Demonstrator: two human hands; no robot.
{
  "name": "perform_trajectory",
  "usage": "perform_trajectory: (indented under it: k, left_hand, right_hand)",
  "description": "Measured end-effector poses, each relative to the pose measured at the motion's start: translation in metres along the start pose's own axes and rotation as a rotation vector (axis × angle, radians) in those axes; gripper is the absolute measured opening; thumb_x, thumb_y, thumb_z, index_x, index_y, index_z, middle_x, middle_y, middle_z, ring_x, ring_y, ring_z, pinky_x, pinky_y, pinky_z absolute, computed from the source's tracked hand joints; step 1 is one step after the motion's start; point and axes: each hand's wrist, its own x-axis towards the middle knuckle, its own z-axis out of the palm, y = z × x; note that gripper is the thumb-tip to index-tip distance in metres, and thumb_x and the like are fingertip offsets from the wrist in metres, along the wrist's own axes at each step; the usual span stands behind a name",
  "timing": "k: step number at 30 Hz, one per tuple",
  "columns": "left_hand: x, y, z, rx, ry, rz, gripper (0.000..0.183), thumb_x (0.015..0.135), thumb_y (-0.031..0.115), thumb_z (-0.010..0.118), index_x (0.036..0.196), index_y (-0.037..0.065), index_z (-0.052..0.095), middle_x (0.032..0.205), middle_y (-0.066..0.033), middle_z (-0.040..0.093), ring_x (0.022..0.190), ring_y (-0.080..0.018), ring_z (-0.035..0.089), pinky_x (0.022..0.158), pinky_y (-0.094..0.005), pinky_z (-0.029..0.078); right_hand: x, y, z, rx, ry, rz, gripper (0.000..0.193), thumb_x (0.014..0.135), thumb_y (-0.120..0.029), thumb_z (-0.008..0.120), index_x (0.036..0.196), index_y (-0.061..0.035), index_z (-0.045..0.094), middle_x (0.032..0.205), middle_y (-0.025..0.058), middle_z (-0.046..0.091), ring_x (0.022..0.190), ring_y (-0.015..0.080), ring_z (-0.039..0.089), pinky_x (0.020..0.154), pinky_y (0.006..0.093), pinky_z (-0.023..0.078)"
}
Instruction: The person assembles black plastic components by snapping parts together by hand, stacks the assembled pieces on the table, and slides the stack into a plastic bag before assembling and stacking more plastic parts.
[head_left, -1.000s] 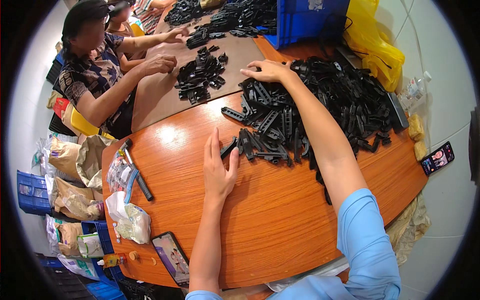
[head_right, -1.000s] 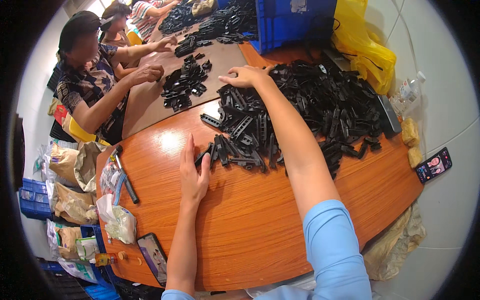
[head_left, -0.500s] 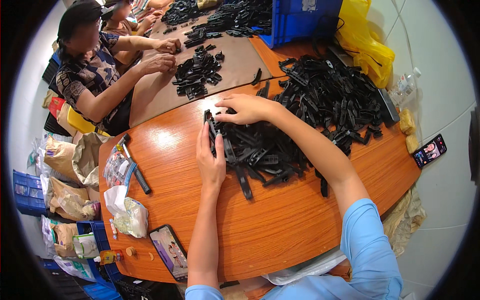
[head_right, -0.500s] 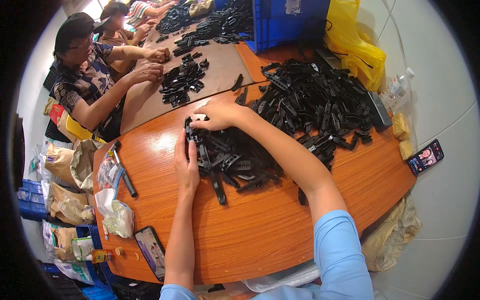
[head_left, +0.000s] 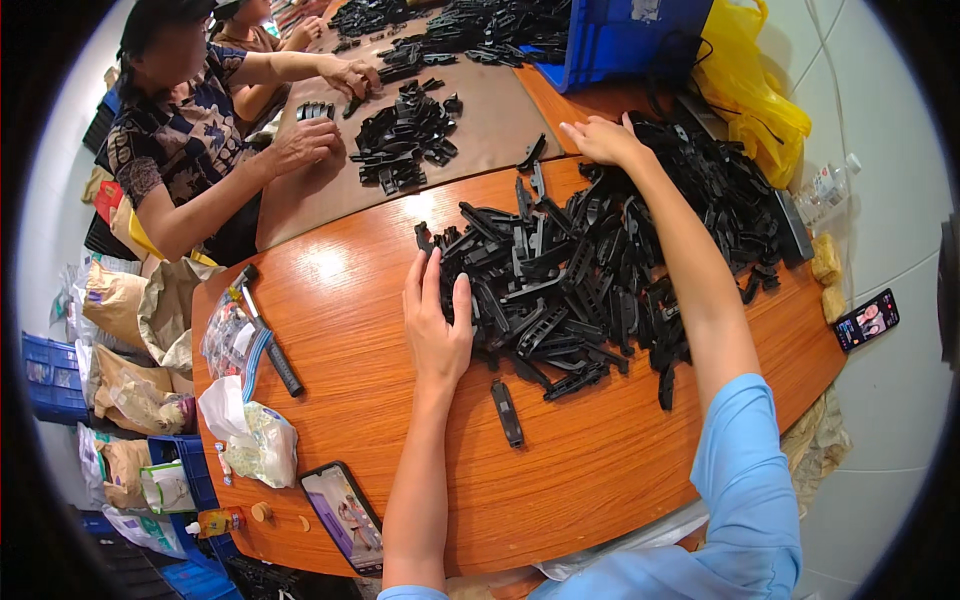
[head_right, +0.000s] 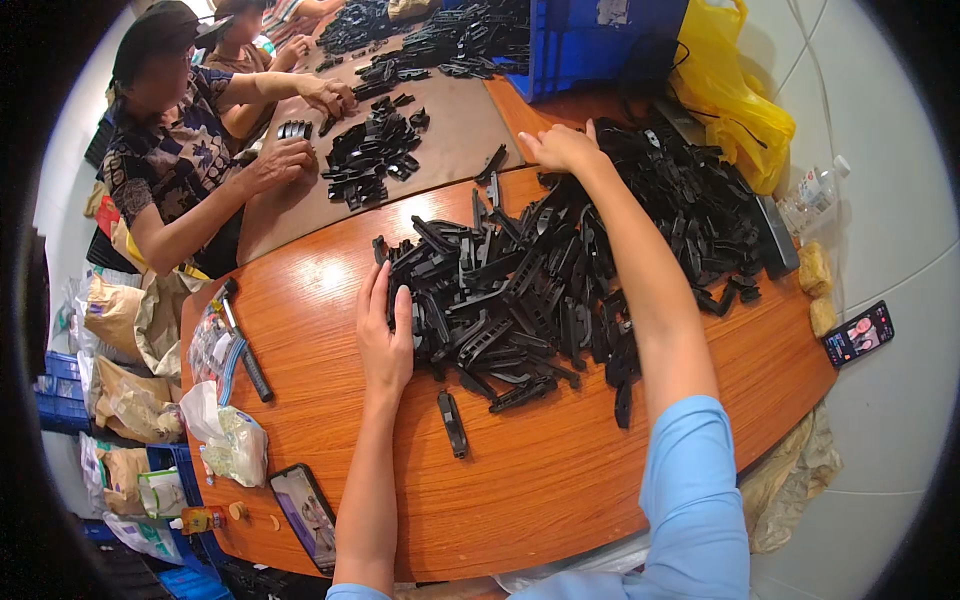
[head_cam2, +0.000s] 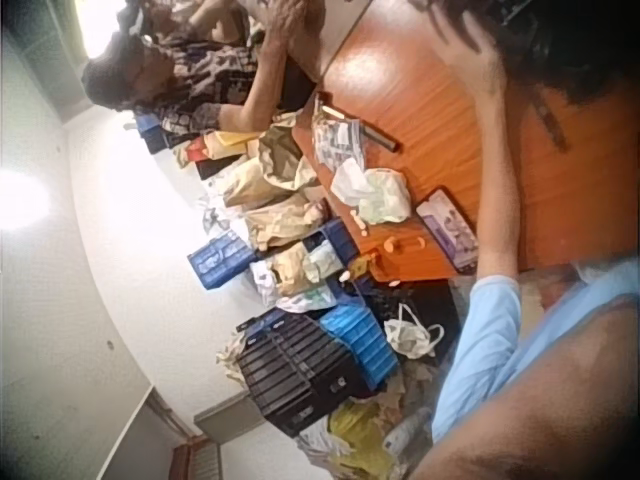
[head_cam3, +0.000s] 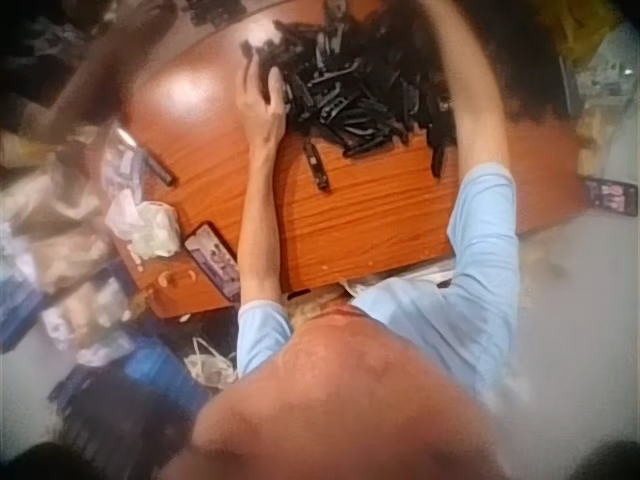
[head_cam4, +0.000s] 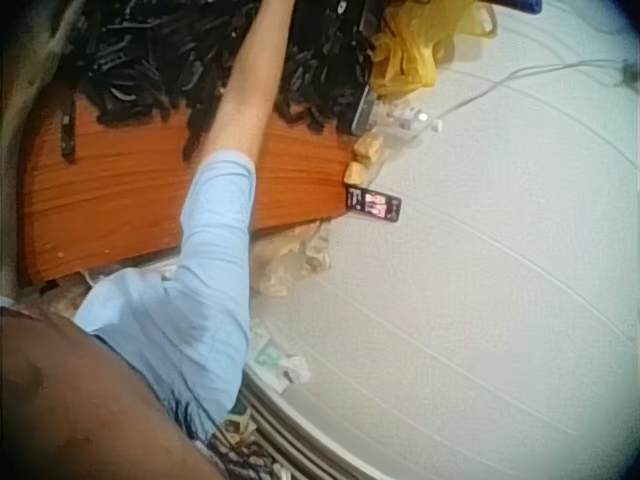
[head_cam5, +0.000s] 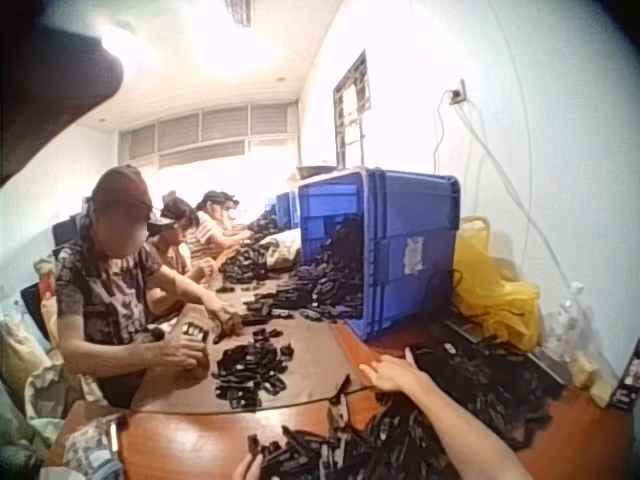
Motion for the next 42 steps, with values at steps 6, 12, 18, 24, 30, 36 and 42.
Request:
perform_trajectory:
  k: [6,12,18,24,30,36,42]
  left_hand:
    - [0.001,0.001,-0.003,-0.009,0.003,-0.007,0.048,0.095,0.031,0.053,0.13,-0.003,0.051,0.136,-0.0235,0.045,0.125,-0.0372,0.045,0.104,-0.0415,0.036]
    - [-0.005,0.001,0.0,0.032,0.001,-0.004,0.051,0.095,0.031,0.053,0.133,-0.004,0.047,0.135,-0.024,0.046,0.123,-0.0372,0.046,0.103,-0.0417,0.037]
    - [-0.005,0.003,-0.004,-0.004,0.005,0.021,0.051,0.094,0.027,0.056,0.133,-0.004,0.046,0.128,-0.0237,0.05,0.12,-0.0374,0.048,0.102,-0.0411,0.037]
    - [0.002,-0.004,0.002,0.01,0.037,0.046,0.048,0.094,0.03,0.056,0.128,-0.003,0.051,0.122,-0.0221,0.053,0.112,-0.0361,0.05,0.097,-0.0408,0.039]
    - [0.003,-0.013,0.003,0.041,0.065,0.012,0.045,0.095,0.031,0.054,0.126,-0.002,0.055,0.124,-0.0218,0.054,0.113,-0.0353,0.051,0.098,-0.0407,0.039]
    - [0.003,-0.016,0.001,0.023,0.026,0.051,0.044,0.096,0.032,0.051,0.124,-0.001,0.058,0.126,-0.0209,0.057,0.116,-0.0337,0.053,0.1,-0.0389,0.039]
    - [-0.005,-0.008,-0.006,-0.112,0.017,-0.074,0.043,0.098,0.032,0.048,0.122,-0.003,0.058,0.119,-0.0198,0.06,0.115,-0.0329,0.052,0.1,-0.0376,0.038]
  right_hand:
    - [-0.064,-0.038,-0.019,-0.054,-0.247,-0.241,0.073,0.097,-0.058,0.022,0.111,-0.0005,0.066,0.119,0.0245,0.06,0.111,0.0401,0.057,0.101,0.05,0.037]
    - [-0.05,-0.065,-0.005,0.095,0.145,-0.204,0.066,0.096,-0.06,0.031,0.115,-0.007,0.066,0.125,0.0221,0.056,0.12,0.0384,0.05,0.106,0.0502,0.033]
    - [-0.052,-0.079,0.013,0.238,-0.134,-0.383,0.063,0.097,-0.059,0.027,0.121,-0.0136,0.064,0.131,0.019,0.053,0.122,0.0386,0.047,0.105,0.0459,0.035]
    - [-0.121,-0.092,0.015,0.269,-0.055,-0.431,0.05,0.1,-0.045,0.036,0.125,-0.007,0.057,0.122,0.0208,0.055,0.118,0.0346,0.049,0.102,0.0408,0.038]
    - [-0.185,-0.099,0.02,0.195,0.267,-0.495,0.059,0.097,-0.05,0.039,0.131,-0.0032,0.051,0.142,0.0292,0.036,0.13,0.043,0.038,0.107,0.0497,0.032]
    - [-0.253,-0.098,0.036,0.289,0.397,-0.677,0.052,0.094,-0.041,0.052,0.126,-0.0011,0.055,0.145,0.0227,0.036,0.129,0.0419,0.038,0.107,0.0542,0.03]
    - [-0.326,-0.085,0.035,0.23,0.25,-0.82,0.061,0.089,-0.043,0.058,0.137,-0.0075,0.045,0.149,0.0157,0.034,0.138,0.0319,0.031,0.113,0.0542,0.019]
